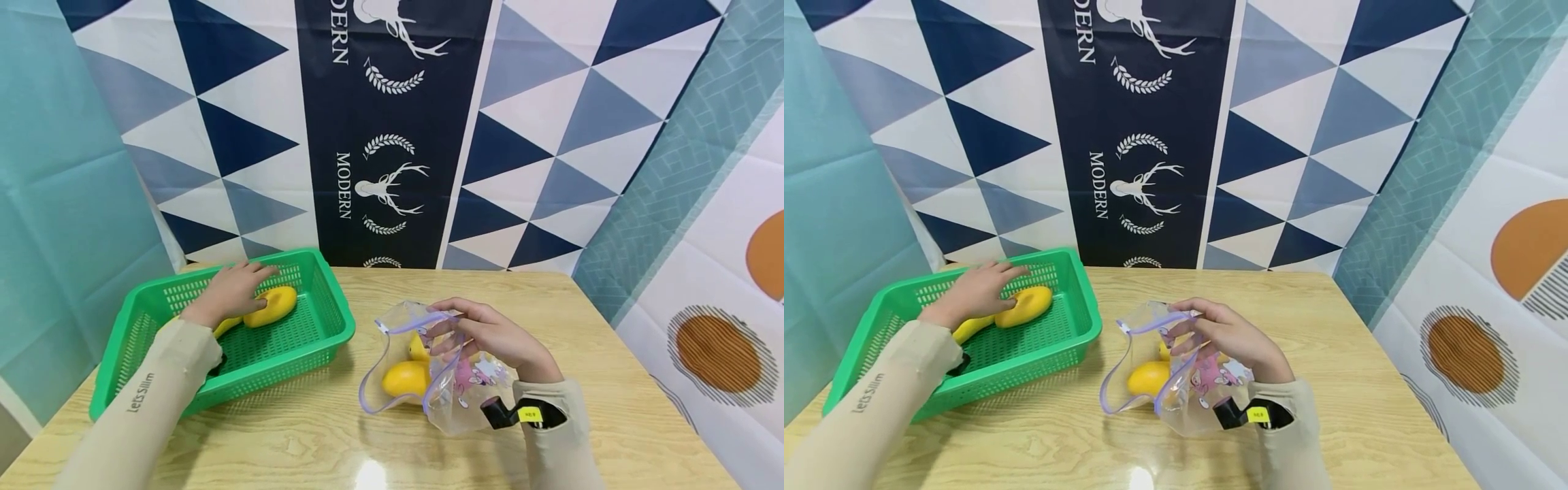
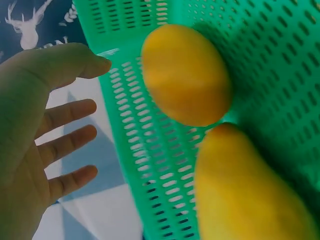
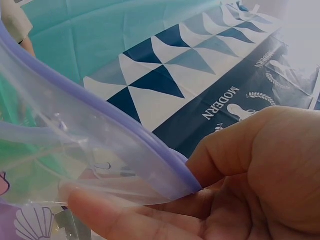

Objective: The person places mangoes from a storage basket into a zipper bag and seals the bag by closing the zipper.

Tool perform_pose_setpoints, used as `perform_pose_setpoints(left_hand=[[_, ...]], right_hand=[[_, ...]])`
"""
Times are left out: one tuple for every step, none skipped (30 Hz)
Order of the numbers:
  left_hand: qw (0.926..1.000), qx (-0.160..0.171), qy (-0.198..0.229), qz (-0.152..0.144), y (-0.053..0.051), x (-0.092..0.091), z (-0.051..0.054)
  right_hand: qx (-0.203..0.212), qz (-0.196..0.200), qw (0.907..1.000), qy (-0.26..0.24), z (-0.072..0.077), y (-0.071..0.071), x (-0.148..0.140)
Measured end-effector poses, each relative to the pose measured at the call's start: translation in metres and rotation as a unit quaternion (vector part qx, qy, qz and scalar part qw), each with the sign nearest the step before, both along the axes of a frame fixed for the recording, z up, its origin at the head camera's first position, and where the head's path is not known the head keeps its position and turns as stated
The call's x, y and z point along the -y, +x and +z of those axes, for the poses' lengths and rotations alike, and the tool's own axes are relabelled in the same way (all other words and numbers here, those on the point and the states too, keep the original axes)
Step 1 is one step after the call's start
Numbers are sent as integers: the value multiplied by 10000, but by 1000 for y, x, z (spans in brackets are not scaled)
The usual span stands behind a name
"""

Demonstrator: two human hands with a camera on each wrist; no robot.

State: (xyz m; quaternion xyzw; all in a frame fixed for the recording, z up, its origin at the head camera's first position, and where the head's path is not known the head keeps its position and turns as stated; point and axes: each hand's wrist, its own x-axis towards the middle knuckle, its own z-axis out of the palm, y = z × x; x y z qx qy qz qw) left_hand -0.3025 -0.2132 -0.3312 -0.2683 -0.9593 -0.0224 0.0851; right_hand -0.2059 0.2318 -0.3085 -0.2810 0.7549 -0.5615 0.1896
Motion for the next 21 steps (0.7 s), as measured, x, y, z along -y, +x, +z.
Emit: perform_pose_setpoints(left_hand=[[10000,61,12,71,-1,1,-2],[9999,101,38,128,-1,1,-3],[9997,140,56,193,-2,1,-4],[9995,165,56,259,-3,1,-5],[9993,190,46,326,-3,1,-6],[9990,220,21,392,-3,1,-7],[9986,254,0,456,-3,1,-7],[9982,284,-31,521,-4,1,-8],[9978,319,-65,580,-4,2,-10],[9974,358,-85,626,-4,2,-11],[9969,398,-102,664,-4,3,-12],[9966,431,-128,689,-4,3,-14],[9962,476,-141,713,-4,4,-16],[9958,521,-159,730,-5,4,-18],[9956,572,-162,731,-6,5,-19],[9952,627,-162,732,-6,6,-21],[9948,682,-177,731,-6,6,-23],[9943,752,-184,734,-7,7,-24],[9937,838,-179,724,-7,8,-25],[9930,935,-171,708,-7,9,-26],[9916,1067,-145,716,-7,9,-27]], right_hand=[[-11,0,10000,9,0,0,0],[-13,-2,10000,12,-1,0,-1],[-15,-5,10000,15,-1,1,-1],[-13,-13,10000,16,-2,1,-1],[-8,-20,10000,16,-2,1,-1],[1,-23,10000,18,-2,1,-1],[13,-26,10000,18,-2,0,-1],[26,-25,10000,14,-3,0,-1],[38,-24,10000,10,-3,0,-1],[43,-21,10000,6,-3,0,-1],[45,-20,10000,7,-3,0,-1],[53,-16,10000,7,-3,0,-1],[57,-14,10000,7,-3,0,-1],[60,-14,10000,11,-3,0,-1],[65,-18,10000,21,-3,0,-1],[71,-23,10000,30,-3,0,0],[78,-30,10000,38,-3,0,0],[86,-37,9999,47,-2,0,0],[86,-48,9999,59,-2,0,0],[88,-60,9999,71,-1,0,1],[87,-72,9999,84,-1,0,1]])
